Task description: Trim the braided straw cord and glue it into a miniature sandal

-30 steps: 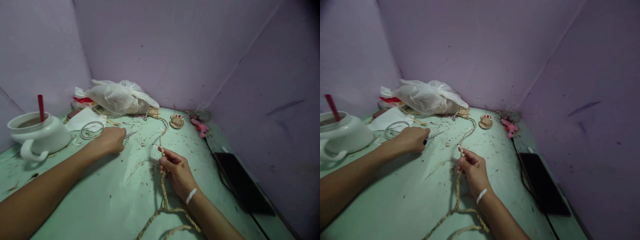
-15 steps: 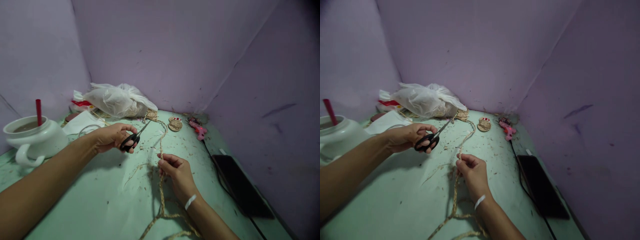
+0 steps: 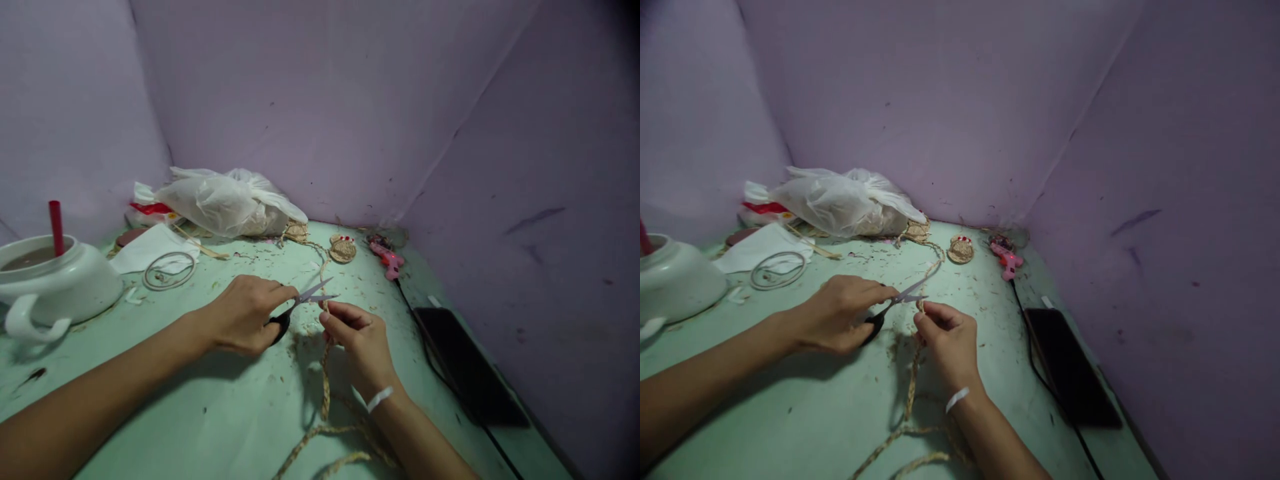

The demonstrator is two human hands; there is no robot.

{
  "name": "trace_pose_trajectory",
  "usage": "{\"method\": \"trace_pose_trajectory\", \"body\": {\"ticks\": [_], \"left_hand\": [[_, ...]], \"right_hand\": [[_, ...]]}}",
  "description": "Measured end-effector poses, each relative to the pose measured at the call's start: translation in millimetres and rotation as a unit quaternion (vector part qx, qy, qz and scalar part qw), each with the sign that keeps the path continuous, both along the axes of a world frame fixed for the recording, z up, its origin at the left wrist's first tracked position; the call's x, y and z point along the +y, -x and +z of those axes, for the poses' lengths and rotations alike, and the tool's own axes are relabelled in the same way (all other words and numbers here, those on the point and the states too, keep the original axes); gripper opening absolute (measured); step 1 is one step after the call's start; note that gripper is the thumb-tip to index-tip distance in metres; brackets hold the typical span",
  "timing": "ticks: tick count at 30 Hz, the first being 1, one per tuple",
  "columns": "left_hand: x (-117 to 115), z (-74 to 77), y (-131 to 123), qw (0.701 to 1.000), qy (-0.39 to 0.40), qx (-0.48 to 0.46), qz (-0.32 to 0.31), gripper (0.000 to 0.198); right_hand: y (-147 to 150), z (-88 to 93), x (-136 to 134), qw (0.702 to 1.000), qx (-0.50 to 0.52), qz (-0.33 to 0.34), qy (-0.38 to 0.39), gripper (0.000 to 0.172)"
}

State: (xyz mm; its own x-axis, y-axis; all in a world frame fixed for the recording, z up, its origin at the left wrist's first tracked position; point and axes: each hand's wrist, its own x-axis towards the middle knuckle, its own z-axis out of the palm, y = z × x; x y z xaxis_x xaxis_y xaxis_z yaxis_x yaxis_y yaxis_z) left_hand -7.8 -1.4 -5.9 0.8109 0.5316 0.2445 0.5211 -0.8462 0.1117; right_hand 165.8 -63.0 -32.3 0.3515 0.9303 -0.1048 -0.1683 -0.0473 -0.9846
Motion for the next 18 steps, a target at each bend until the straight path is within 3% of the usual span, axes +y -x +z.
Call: {"method": "trace_pose_trajectory", "body": {"ticks": [4, 18], "left_hand": [[-1.6, -1.8, -2.6, 0.998, -0.032, 0.060, -0.004, 0.049], [-1.4, -2.8, -2.8, 0.992, -0.044, 0.116, -0.001, 0.050]], "right_hand": [[1.5, 0.5, 0.5, 1.000, -0.006, -0.011, -0.002, 0.017], [0.9, -1.4, -0.9, 0.998, -0.063, 0.005, -0.011, 0.007]]}}
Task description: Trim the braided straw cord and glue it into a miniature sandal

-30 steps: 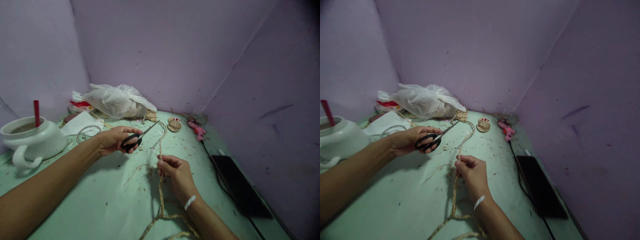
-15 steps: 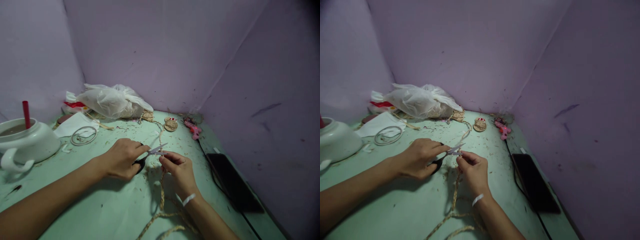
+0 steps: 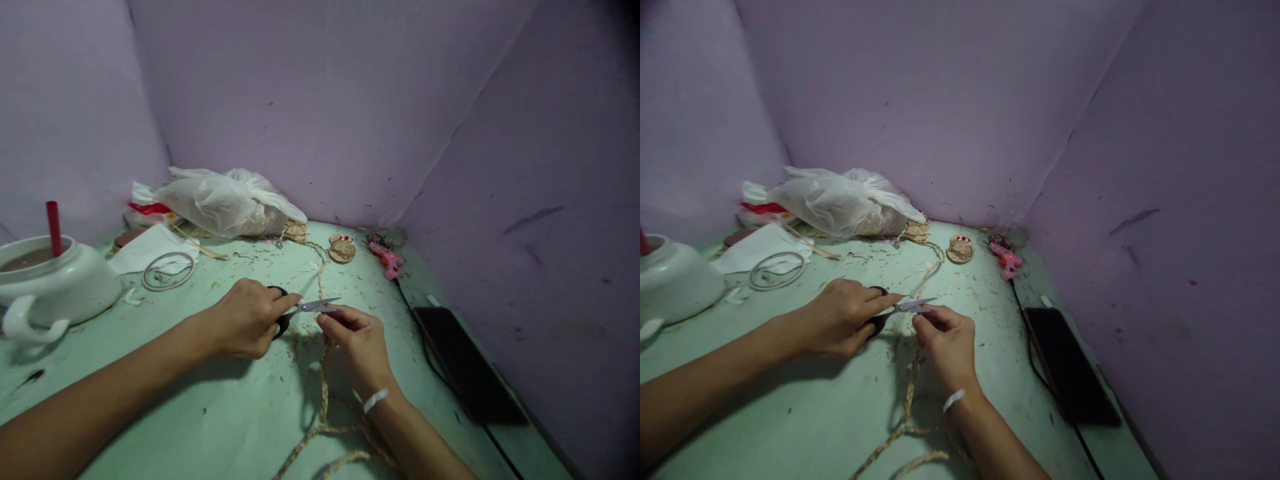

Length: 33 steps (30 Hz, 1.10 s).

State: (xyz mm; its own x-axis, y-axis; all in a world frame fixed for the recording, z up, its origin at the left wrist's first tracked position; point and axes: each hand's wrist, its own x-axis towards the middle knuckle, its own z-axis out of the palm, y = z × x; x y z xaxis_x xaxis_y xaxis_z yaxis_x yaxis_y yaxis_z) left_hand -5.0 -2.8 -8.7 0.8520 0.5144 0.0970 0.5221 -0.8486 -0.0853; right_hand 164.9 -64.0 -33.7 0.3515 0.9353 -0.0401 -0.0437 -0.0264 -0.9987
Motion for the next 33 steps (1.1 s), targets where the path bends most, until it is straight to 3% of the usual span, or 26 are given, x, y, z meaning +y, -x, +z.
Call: {"method": "trace_pose_trajectory", "body": {"ticks": [5, 8, 15, 24, 33], "left_hand": [[2.5, -4.4, 0.2, 1.000, 0.010, -0.003, -0.004, 0.047], [4.7, -4.0, 1.6, 0.997, 0.059, -0.040, -0.002, 0.043], [14.3, -4.7, 4.7, 0.957, 0.153, -0.220, 0.110, 0.033], [5.9, -9.1, -1.4, 0.978, 0.113, -0.148, 0.097, 0.035], [-1.2, -13.2, -7.8, 0.990, 0.083, -0.086, 0.081, 0.044]], "right_hand": [[-1.1, 0.0, -0.9, 0.999, -0.027, 0.014, -0.009, 0.008], [-2.3, -2.6, 0.3, 1.000, -0.002, 0.007, 0.000, 0.007], [-1.2, -4.8, 2.0, 0.994, 0.107, 0.023, 0.012, 0.029], [0.8, -2.7, 0.8, 0.980, 0.184, 0.059, 0.047, 0.031], [0.3, -7.6, 3.7, 0.988, 0.149, 0.049, 0.010, 0.024]]}}
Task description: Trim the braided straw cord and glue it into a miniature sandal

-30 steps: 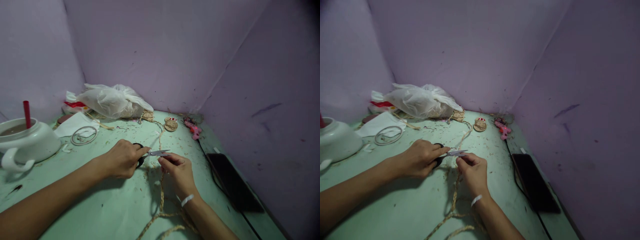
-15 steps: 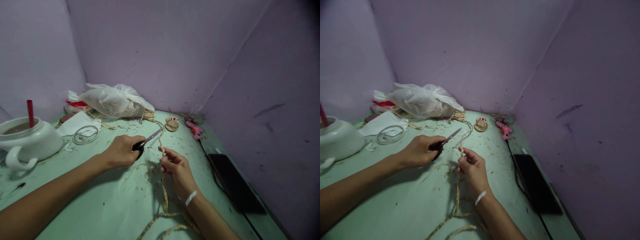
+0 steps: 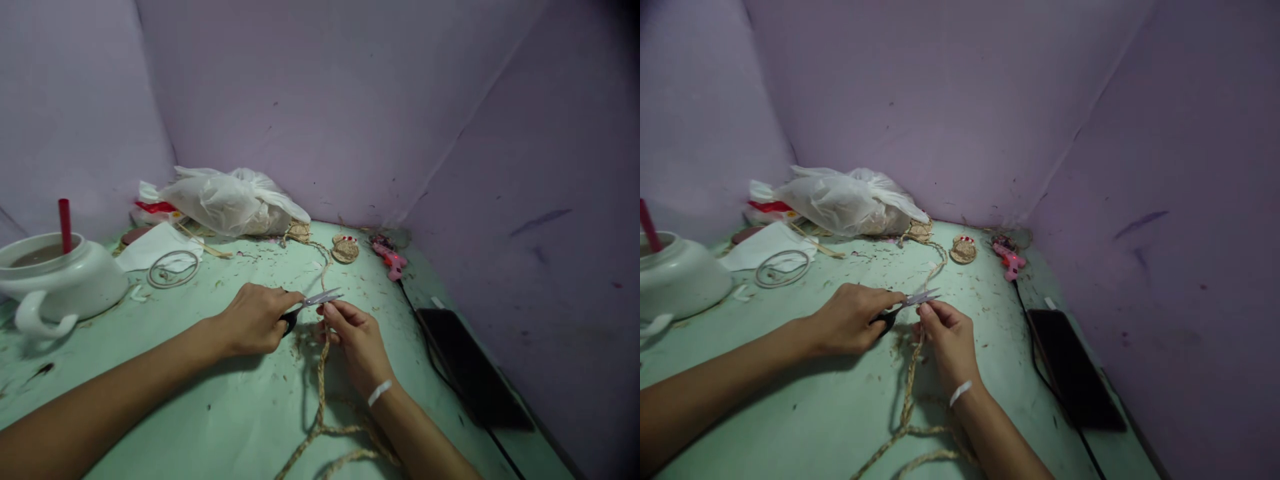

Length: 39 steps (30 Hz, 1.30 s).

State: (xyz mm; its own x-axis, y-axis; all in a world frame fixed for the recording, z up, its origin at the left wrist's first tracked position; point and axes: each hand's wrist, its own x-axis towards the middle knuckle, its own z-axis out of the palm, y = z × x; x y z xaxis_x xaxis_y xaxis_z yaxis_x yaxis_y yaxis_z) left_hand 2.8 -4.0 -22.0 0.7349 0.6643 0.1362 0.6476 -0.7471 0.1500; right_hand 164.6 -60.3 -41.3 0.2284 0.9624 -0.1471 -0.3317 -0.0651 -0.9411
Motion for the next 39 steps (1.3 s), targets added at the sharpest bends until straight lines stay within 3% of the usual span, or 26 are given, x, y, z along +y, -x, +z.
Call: {"method": "trace_pose_trajectory", "body": {"ticks": [5, 21, 39], "left_hand": [[-1.4, 6.6, 1.9, 0.998, 0.039, -0.046, 0.006, 0.037], [-5.4, 5.6, 0.3, 0.997, -0.051, 0.051, -0.025, 0.052], [-2.8, 1.9, -0.9, 0.998, 0.015, 0.047, -0.031, 0.051]], "right_hand": [[-2.3, -4.9, 4.0, 0.999, 0.018, -0.019, 0.021, 0.029], [1.0, -6.2, 2.4, 1.000, 0.012, -0.009, 0.015, 0.017], [2.3, -7.5, 1.5, 1.000, 0.015, -0.003, -0.005, 0.019]]}}
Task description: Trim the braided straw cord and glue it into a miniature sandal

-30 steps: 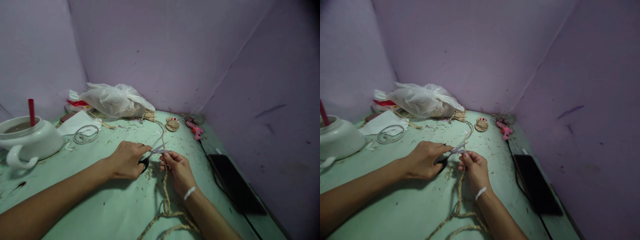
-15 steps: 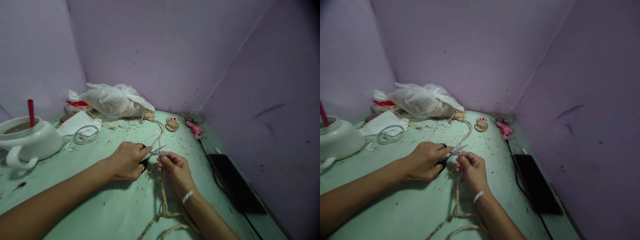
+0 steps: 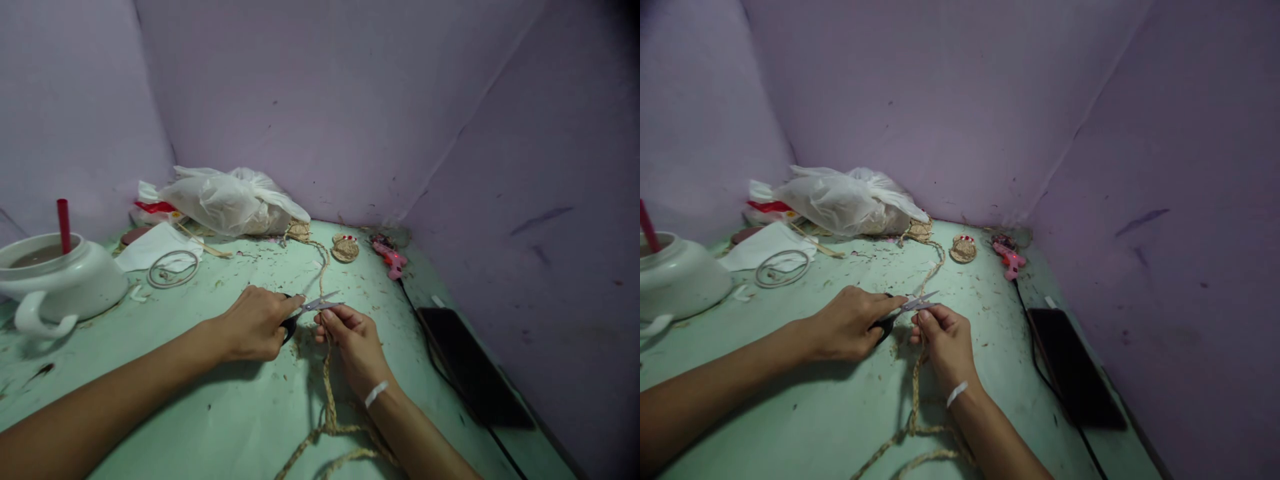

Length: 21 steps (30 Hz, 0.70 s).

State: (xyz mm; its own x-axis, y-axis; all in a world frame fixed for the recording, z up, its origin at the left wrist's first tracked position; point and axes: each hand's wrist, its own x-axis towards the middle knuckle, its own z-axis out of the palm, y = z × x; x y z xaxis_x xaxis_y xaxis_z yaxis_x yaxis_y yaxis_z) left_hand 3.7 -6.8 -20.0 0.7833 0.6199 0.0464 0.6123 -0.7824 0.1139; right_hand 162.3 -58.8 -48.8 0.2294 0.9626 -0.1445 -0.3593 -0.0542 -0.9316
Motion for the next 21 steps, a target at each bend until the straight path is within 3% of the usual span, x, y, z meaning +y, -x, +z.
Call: {"method": "trace_pose_trajectory", "body": {"ticks": [13, 19, 21], "left_hand": [[2.3, 0.3, 0.4, 0.993, 0.087, -0.086, 0.003, 0.030], [18.3, 4.8, 10.7, 0.978, 0.030, -0.144, 0.149, 0.031], [20.0, 6.1, 12.8, 0.976, 0.023, -0.137, 0.170, 0.034]], "right_hand": [[-2.1, 2.9, 0.4, 1.000, 0.013, -0.012, 0.001, 0.026], [-0.6, 2.4, -0.4, 0.999, 0.045, 0.005, 0.004, 0.032], [-0.2, 2.2, -0.3, 0.999, 0.052, 0.015, 0.000, 0.032]]}}
